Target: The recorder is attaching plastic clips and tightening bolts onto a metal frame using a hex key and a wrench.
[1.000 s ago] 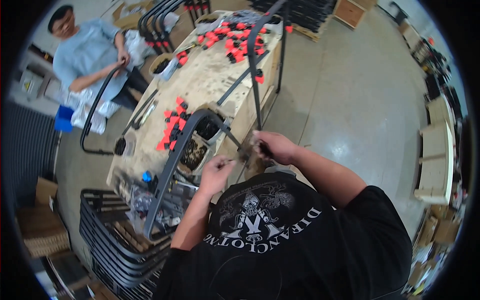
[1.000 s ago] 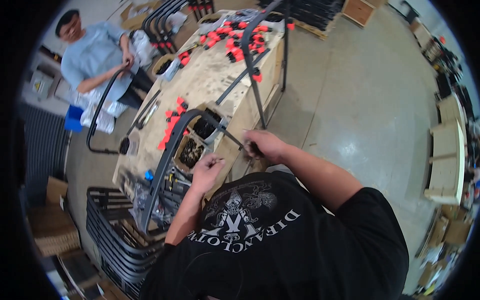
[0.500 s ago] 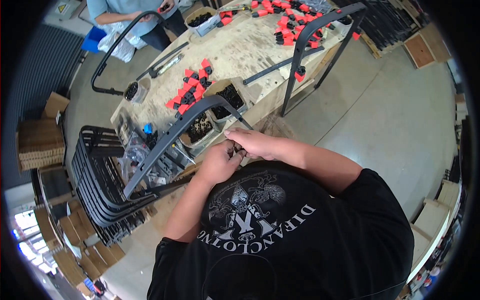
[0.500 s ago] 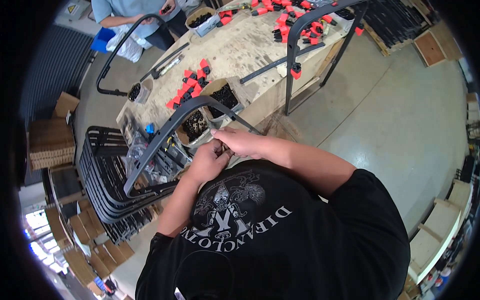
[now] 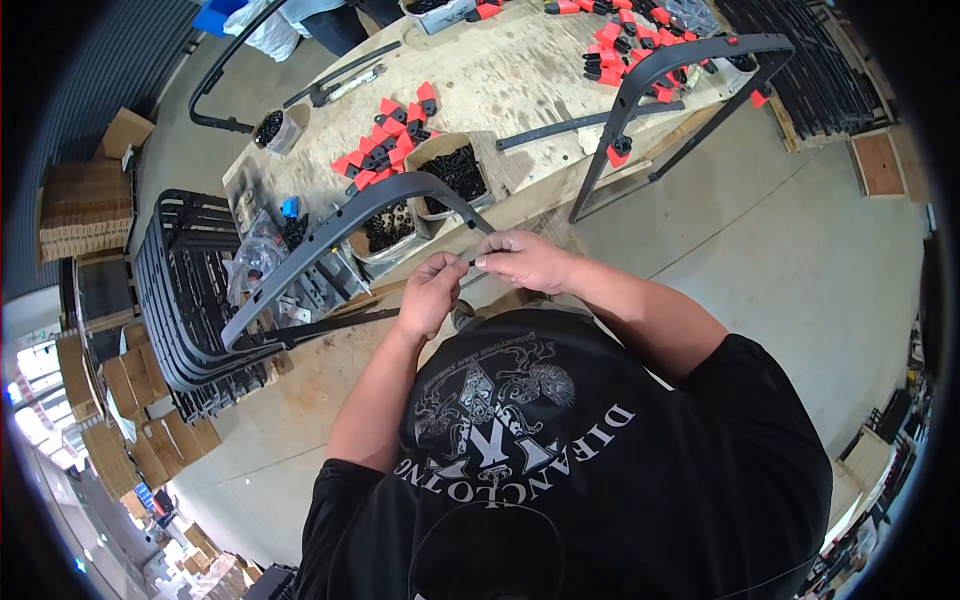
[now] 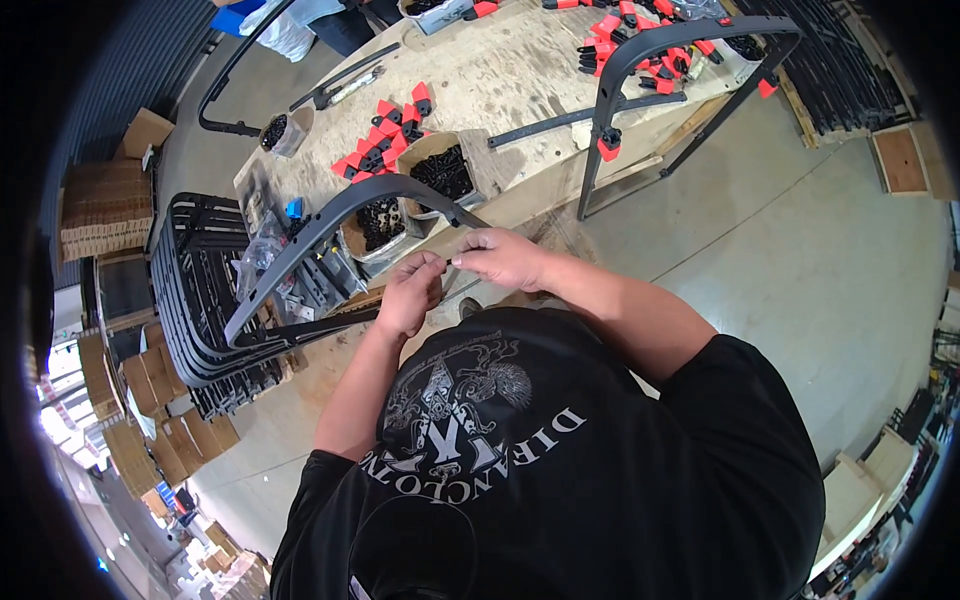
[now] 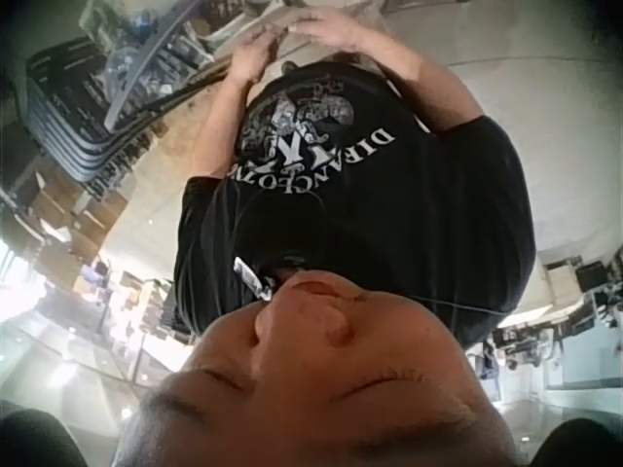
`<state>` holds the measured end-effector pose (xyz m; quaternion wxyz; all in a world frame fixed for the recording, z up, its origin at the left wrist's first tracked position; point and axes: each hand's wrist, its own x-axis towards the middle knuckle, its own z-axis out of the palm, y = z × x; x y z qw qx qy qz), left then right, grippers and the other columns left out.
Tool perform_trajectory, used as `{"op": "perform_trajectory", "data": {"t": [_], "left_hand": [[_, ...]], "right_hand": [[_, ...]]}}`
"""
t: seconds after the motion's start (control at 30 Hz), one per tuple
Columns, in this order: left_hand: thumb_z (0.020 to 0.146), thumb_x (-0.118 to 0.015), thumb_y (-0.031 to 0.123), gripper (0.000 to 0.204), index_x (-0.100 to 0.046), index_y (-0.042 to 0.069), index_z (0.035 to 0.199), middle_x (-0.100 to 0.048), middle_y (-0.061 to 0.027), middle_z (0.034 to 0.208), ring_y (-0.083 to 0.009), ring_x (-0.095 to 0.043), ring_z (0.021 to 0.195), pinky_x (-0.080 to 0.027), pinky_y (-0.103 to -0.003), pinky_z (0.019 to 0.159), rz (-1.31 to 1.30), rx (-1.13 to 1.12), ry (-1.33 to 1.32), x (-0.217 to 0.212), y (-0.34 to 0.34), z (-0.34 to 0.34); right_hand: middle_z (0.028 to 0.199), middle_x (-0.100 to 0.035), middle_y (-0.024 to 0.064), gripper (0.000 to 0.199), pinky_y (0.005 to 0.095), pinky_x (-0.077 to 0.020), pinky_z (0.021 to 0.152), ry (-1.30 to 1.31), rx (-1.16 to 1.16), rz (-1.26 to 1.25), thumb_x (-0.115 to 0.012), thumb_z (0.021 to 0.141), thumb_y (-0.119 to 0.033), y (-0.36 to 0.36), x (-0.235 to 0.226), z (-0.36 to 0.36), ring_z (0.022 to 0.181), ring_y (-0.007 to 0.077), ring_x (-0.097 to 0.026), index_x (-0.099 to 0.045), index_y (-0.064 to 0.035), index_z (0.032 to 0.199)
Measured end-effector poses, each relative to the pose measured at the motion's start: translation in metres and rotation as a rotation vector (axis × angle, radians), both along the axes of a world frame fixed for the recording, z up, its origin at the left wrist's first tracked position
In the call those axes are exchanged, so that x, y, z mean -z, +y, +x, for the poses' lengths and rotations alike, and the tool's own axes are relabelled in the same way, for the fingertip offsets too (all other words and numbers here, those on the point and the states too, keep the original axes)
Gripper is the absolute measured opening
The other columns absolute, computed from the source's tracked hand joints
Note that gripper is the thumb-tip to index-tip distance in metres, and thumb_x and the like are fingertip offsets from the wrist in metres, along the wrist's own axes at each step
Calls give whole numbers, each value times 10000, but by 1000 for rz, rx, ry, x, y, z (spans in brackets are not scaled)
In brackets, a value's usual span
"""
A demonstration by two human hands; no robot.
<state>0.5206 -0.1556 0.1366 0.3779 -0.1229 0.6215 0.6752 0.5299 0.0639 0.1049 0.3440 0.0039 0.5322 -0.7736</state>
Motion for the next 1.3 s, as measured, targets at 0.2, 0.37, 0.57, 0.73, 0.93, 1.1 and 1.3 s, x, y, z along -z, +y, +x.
{"op": "perform_trajectory", "data": {"t": [0.2,0.37,0.57,0.73,0.93,1.1,1.3], "left_hand": [[1002,-543,213,154,-567,63,973,-533,-27,794,-156,-510,662,-461,-325,608,107,-182,-172,21,8,-9],[1005,-559,225,187,-531,92,877,-484,-13,723,-140,-472,607,-416,-302,552,209,-161,-180,25,-4,-12],[992,-603,159,247,-504,118,769,-393,45,616,-70,-364,510,-283,-241,465,35,-116,27,-28,18,-9],[986,-622,155,247,-504,121,771,-391,58,604,-63,-369,502,-278,-232,460,41,-160,95,-42,-7,-14],[909,-705,297,314,-667,-12,873,-635,-93,769,-143,-545,738,-471,-323,704,-813,66,492,-9,-42,-62],[895,-639,285,338,-694,5,1075,-730,-221,960,-413,-693,917,-529,-438,868,-1091,81,734,61,-122,-142],[830,-655,317,400,-691,-14,1053,-720,-259,1014,-408,-699,983,-534,-469,891,-1109,-280,550,64,-132,-222]], "right_hand": [[678,-495,-26,170,267,-290,463,-223,166,-12,-618,963,-233,34,34,-18,529,87,-415,-621,-67,921],[650,-535,74,292,304,-321,459,-434,323,-89,-517,940,-278,60,34,-10,508,162,-425,-564,-42,776],[650,-509,61,271,320,-362,505,-494,409,-513,-555,881,-225,95,27,-6,559,188,-449,-455,-106,659],[614,-416,6,288,288,-288,437,-506,307,-539,-570,913,-191,115,49,-6,503,127,-364,-412,-133,679],[631,-367,-33,285,289,-229,456,-472,464,-167,-579,987,-282,119,43,14,491,102,-298,-450,-152,769],[654,-383,-37,274,288,-243,476,-539,415,-27,-592,982,-311,107,29,36,518,109,-321,-470,-149,798],[751,-511,30,139,307,-376,520,-566,711,211,-537,946,-171,104,24,88,586,169,-467,-565,-67,1034]]}}
